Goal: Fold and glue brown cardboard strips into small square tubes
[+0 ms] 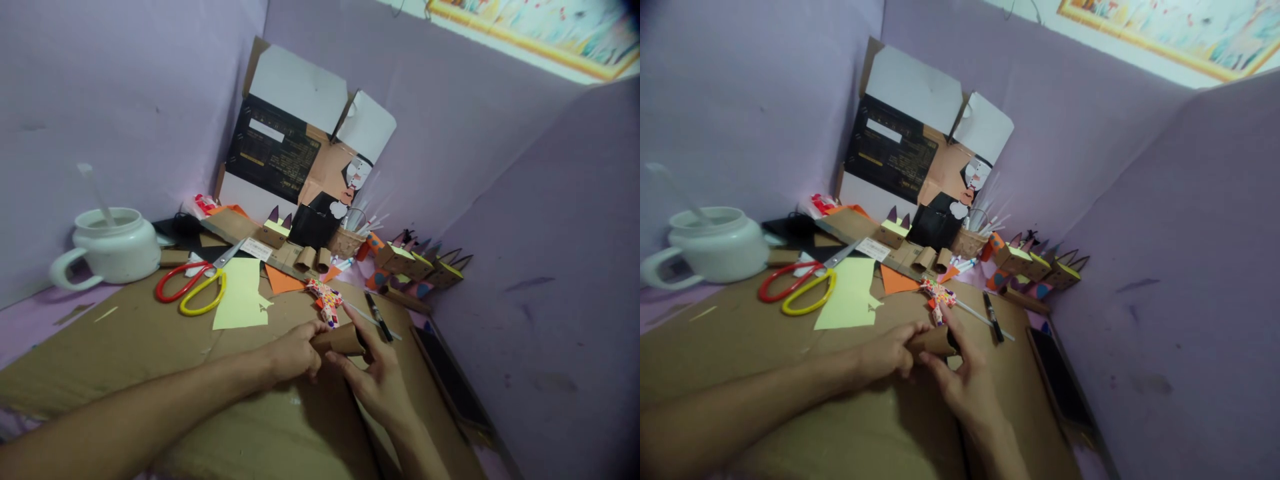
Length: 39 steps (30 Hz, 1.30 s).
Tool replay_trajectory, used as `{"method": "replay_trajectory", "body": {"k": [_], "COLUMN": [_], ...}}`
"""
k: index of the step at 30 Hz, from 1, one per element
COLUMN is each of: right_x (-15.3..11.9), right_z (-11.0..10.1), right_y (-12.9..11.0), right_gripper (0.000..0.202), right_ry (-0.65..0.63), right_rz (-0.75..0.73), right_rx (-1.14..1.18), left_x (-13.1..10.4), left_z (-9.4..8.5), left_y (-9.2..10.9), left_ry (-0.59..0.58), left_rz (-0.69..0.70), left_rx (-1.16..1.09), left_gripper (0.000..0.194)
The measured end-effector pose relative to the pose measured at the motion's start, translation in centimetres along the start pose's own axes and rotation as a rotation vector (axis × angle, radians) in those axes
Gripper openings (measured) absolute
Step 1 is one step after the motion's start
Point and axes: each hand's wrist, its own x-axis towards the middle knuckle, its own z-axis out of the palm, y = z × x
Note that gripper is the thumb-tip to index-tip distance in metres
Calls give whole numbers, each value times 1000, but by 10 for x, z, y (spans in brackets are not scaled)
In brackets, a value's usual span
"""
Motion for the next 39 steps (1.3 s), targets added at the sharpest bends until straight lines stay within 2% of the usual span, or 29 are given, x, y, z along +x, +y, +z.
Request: {"method": "replay_trajectory", "body": {"k": [3, 7, 11, 15, 18, 22, 27, 30, 32, 35, 39], "right_x": [4, 11, 13, 9, 5, 2, 3, 5, 6, 6, 4], "right_z": [-4, 2, 14, 22, 25, 29, 33, 33, 33, 33, 36], "right_y": [0, 3, 12, 23, 26, 28, 25, 21, 17, 14, 11], "right_gripper": [63, 66, 73, 77, 64, 45, 30, 23, 24, 31, 43], "right_ry": [-37, -203, -295, -228, -202, -190, -151, -133, -90, -36, -60], "right_rz": [-53, -166, -208, -84, 42, 129, 232, 249, 262, 283, 367], "right_rx": [-72, -116, -130, -13, 168, 366, 412, 395, 427, 594, 770], "left_x": [-7, -11, -8, -7, -8, -8, -7, -6, -7, -7, -6], "left_z": [-6, -13, -15, -14, -13, -15, -20, -22, -23, -24, -23], "left_y": [10, 20, 17, 16, 19, 25, 26, 25, 25, 26, 25], "left_ry": [60, 156, 195, 156, 127, 107, 46, 8, -20, -32, 54], "left_rz": [129, 296, 271, 264, 255, 243, 242, 220, 195, 171, 116], "left_rx": [158, 508, 624, 636, 636, 642, 585, 460, 317, 126, 52], "left_gripper": [49, 41, 26, 27, 30, 31, 29, 27, 27, 37, 43]}}
